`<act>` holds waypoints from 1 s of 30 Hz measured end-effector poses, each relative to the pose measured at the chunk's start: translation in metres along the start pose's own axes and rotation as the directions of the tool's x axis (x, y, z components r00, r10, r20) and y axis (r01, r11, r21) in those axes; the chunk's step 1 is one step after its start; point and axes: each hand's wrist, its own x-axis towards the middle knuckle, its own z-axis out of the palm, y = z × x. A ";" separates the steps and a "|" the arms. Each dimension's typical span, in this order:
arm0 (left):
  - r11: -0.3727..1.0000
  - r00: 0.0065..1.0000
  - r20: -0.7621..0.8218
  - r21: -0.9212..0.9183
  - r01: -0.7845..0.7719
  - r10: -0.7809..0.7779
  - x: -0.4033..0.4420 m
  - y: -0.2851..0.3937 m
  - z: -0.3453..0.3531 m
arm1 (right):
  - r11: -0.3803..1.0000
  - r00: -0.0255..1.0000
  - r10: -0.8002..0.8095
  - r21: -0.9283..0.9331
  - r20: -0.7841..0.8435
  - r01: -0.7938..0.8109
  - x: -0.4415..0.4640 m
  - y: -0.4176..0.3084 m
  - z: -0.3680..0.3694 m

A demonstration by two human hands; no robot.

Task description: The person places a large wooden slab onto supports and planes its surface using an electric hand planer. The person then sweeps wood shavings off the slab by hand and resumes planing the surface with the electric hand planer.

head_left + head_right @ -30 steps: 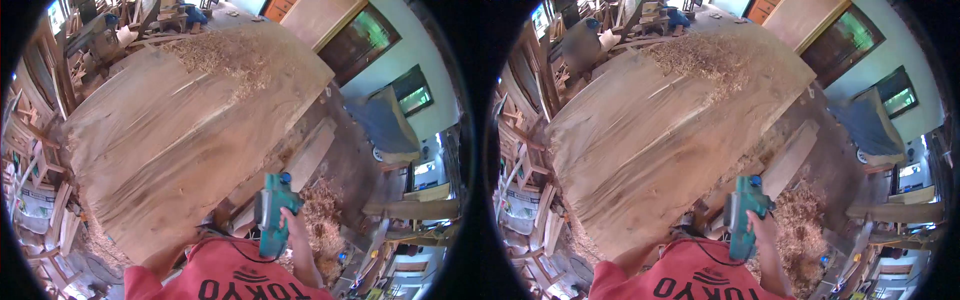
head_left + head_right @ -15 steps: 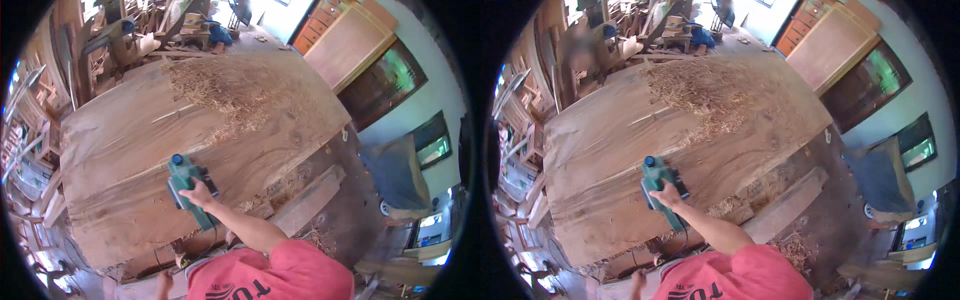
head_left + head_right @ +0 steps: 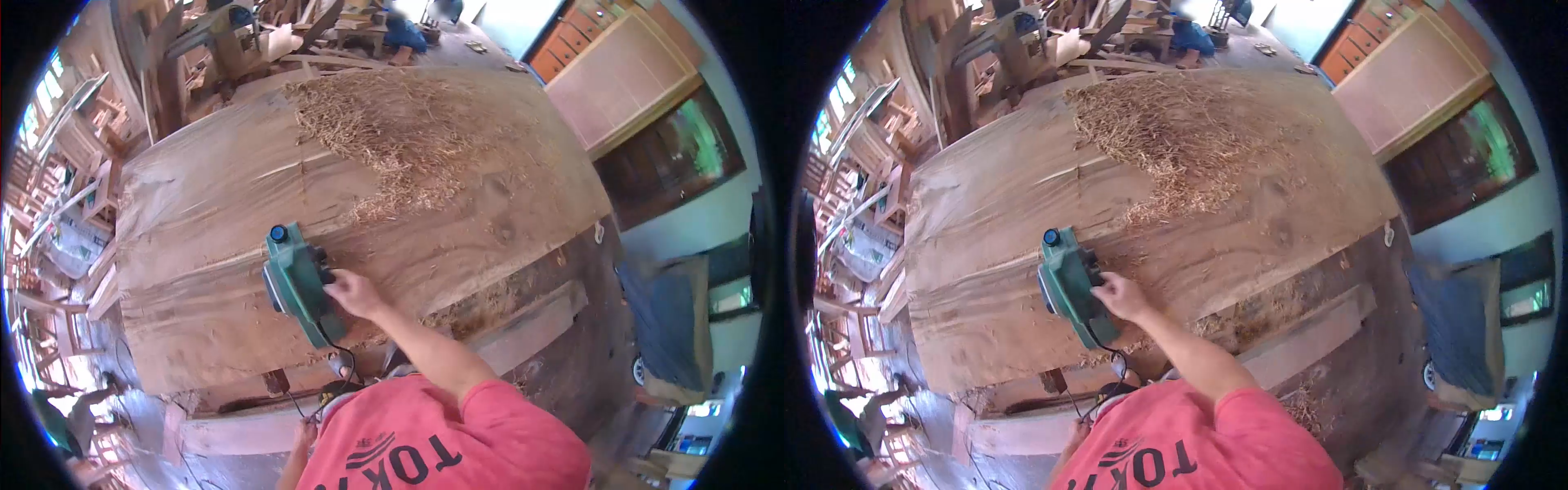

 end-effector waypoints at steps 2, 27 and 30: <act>0.988 0.984 0.088 0.030 0.155 -0.157 -0.052 0.097 -0.039 | 0.994 0.978 -0.075 -0.096 -0.192 0.058 0.001 0.061 -0.037; 0.705 0.661 -0.261 0.373 -0.603 0.704 0.093 0.608 0.114 | 0.620 0.761 -0.011 -0.601 -0.649 -0.504 0.176 0.175 -0.385; 0.653 0.634 -0.196 0.386 -0.652 0.748 0.173 0.704 0.082 | 0.625 0.781 -0.029 -0.621 -0.624 -0.473 0.179 0.178 -0.388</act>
